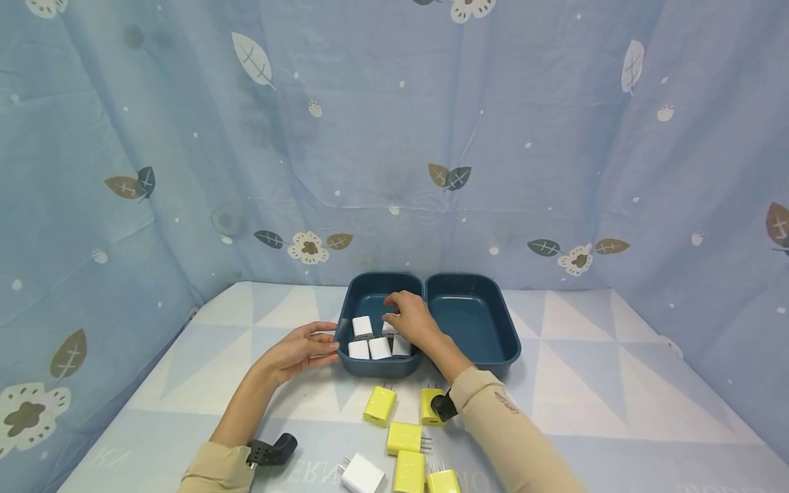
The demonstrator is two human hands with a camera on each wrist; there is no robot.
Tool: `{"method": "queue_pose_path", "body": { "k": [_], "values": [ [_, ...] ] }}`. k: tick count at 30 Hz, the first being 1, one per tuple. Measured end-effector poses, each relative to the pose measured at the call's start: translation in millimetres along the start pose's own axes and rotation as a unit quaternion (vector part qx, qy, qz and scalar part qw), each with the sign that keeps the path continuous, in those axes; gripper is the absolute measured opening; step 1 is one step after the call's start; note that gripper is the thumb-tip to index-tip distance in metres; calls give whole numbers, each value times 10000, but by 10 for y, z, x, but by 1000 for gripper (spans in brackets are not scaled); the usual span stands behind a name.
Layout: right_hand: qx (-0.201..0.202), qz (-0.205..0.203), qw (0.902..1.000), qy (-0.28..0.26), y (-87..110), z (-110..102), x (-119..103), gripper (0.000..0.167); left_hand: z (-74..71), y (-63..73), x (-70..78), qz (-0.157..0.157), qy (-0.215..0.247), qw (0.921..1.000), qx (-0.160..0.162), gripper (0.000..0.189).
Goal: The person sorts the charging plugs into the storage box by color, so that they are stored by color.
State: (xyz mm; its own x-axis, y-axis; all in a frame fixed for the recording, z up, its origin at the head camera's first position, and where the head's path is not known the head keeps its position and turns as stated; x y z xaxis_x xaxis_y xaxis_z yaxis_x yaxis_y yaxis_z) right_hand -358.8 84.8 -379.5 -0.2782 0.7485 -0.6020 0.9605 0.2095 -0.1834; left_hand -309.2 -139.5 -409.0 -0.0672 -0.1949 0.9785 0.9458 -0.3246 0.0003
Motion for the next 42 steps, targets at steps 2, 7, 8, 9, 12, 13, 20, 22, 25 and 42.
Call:
{"method": "queue_pose_path", "body": {
  "k": [2, 7, 8, 9, 12, 13, 20, 22, 25, 42],
  "values": [
    [-23, -22, 10000, -40, 19, -9, 3, 30, 1, 1, 0, 6, 2, 10000, -6, 54],
    [0, -280, 9994, -226, 91, -61, -6, 31, 5, 1, -2, 62, 59, 9999, -78, 54],
    [9, -362, 9990, -270, 113, -74, -13, 31, 5, -1, -3, 73, 69, 9999, -97, 55],
    [16, -450, 9985, -309, 135, -87, -19, 32, 6, -1, -4, 87, 76, 9999, -121, 55],
    [-5, -626, 9967, -514, 208, -123, -37, 32, 5, -4, -4, 84, 86, 9998, -134, 55],
    [-13, -670, 9961, -576, 236, -135, -43, 32, 5, -5, -4, 81, 80, 9998, -133, 55],
    [-58, -882, 9914, -965, 469, -219, -113, 32, 3, -13, -3, 28, 24, 10000, -72, 56],
    [-155, -988, 9890, -1085, 552, -235, -136, 32, 2, -13, -6, 17, 8, 10000, -69, 56],
    [-441, -1152, 9834, -1332, 679, -241, -180, 32, -5, -13, -14, 12, -18, 10000, -64, 55],
    [-2073, -1880, 9451, -1686, 1282, -91, -386, 37, -27, -22, -40, 52, -66, 9999, -80, 56]
  ]
}}
Point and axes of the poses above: each hand's wrist, its own y-axis away from the middle knuckle, its own z-axis out of the palm, x = y × z, the point moved 4 cm from there along -y, towards the middle knuckle, and after that the axes turned 11 degrees about z, right-handed, at the moved point
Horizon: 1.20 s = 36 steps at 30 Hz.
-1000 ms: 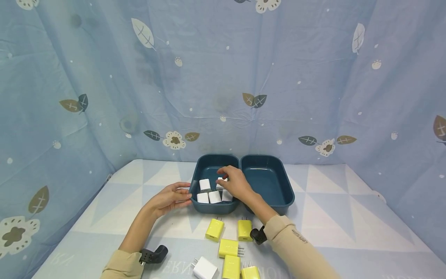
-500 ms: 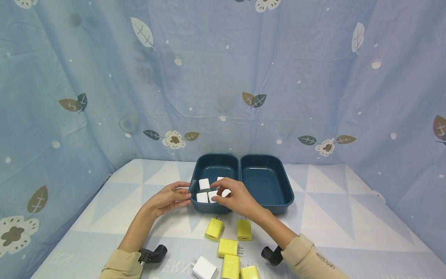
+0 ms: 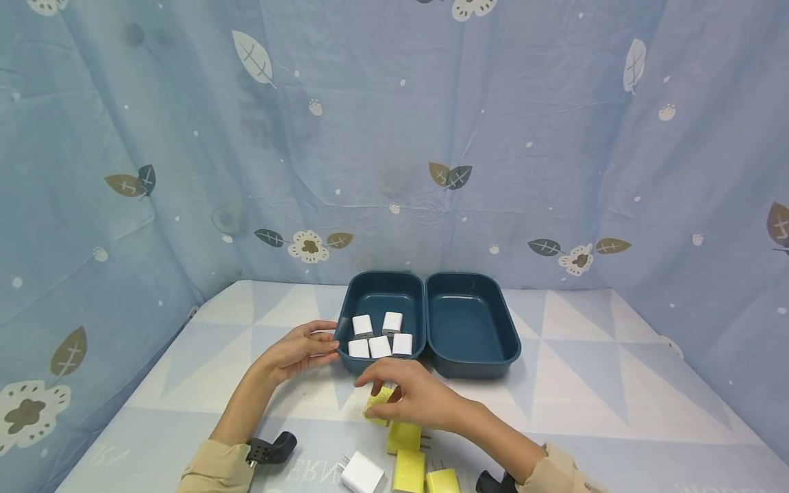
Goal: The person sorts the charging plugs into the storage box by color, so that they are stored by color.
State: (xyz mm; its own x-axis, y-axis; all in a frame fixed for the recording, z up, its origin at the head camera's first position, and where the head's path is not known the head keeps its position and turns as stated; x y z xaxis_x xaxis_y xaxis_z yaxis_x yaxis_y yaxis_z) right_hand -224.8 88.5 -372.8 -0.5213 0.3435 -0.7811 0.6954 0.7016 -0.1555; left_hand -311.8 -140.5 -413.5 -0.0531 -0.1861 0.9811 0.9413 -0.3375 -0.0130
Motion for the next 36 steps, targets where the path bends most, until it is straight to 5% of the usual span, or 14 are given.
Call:
{"method": "queue_pose_path", "body": {
  "k": [11, 18, 26, 36],
  "values": [
    [-1412, 213, 9894, -260, 178, 241, -57, 43, 8, -6, -7, -31, 59, 10000, 48, 54],
    [-2018, 263, 9769, 659, 245, 350, -93, 44, 7, 1, 9, 6, 52, 10000, 4, 54],
    [-2149, -285, 9678, 1283, 255, 443, -112, 42, 12, 4, -3, 3, 110, 9999, 0, 54],
    [-2175, -303, 9669, 1296, 258, 465, -100, 40, 7, -3, -5, -13, 113, 9999, 37, 54]
  ]
}}
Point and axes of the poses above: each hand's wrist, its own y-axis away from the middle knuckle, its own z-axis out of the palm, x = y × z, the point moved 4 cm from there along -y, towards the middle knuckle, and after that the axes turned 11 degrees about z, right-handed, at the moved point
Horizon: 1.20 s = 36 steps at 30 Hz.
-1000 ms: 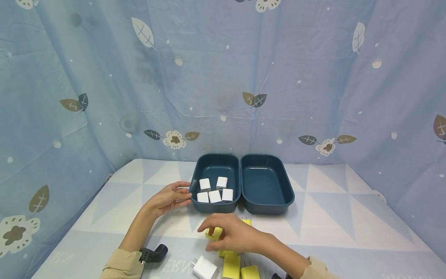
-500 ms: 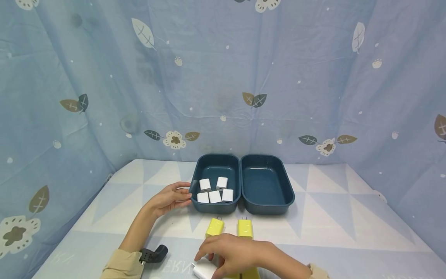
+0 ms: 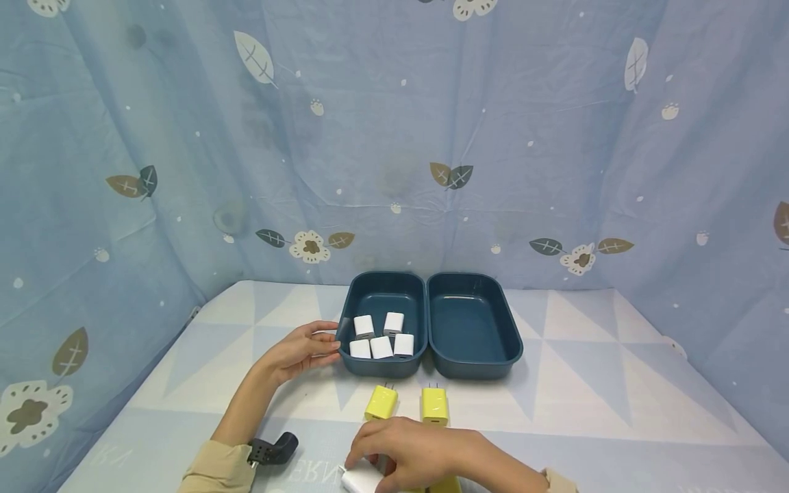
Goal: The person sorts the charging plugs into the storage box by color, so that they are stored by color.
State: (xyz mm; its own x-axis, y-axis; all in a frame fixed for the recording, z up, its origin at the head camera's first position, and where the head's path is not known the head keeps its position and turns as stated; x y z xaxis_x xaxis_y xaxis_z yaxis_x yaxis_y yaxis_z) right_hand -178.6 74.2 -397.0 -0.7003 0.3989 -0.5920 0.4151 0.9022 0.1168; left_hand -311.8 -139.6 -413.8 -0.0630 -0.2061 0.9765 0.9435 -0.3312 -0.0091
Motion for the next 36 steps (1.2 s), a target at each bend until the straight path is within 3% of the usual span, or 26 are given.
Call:
{"method": "queue_pose_path", "body": {
  "k": [11, 21, 31, 36],
  "values": [
    [91, -60, 9998, -156, 36, 21, 17, 39, -7, 2, -13, 24, -32, 10000, -57, 55],
    [235, 124, 9981, -551, 86, -41, 45, 39, -1, 8, -10, 48, -16, 10000, -64, 55],
    [608, 183, 9907, -1206, 188, -175, 38, 41, -6, 2, -10, 30, -37, 10000, -15, 54],
    [920, 147, 9880, -1235, 230, -267, 50, 43, -13, -4, -12, 26, -35, 10000, -14, 55]
  ]
}}
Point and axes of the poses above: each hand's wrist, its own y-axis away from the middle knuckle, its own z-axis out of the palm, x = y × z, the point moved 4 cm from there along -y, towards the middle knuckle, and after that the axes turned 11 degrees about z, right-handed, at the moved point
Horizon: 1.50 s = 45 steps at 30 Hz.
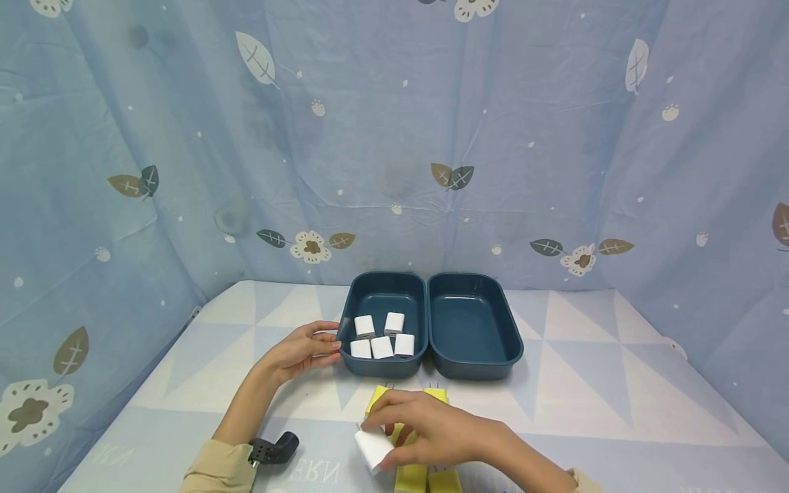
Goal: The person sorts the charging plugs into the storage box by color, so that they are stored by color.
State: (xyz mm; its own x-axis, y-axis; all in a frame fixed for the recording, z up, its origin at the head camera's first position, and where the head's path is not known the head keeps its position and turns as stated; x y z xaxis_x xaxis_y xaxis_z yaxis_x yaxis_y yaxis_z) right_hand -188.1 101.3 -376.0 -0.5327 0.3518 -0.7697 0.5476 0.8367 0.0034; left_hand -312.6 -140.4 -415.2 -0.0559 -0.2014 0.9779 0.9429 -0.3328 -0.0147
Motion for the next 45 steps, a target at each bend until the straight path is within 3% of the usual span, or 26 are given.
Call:
{"method": "queue_pose_path", "body": {
  "k": [9, 17, 32, 45],
  "values": [
    [579, 56, 9983, -44, 21, -231, 35, 43, 10, -7, 5, 8, 1, 10000, -20, 56],
    [1256, 8, 9915, 337, -3, -488, 84, 43, 8, -6, 4, 0, -20, 10000, 18, 56],
    [2579, 685, 9573, 1113, -189, -1011, 343, 42, 3, 12, 14, -10, -34, 10000, 1, 55],
    [3038, 1244, 9327, 1494, -375, -1281, 588, 41, 5, 9, 11, -16, -17, 10000, 16, 54]
  ]
}}
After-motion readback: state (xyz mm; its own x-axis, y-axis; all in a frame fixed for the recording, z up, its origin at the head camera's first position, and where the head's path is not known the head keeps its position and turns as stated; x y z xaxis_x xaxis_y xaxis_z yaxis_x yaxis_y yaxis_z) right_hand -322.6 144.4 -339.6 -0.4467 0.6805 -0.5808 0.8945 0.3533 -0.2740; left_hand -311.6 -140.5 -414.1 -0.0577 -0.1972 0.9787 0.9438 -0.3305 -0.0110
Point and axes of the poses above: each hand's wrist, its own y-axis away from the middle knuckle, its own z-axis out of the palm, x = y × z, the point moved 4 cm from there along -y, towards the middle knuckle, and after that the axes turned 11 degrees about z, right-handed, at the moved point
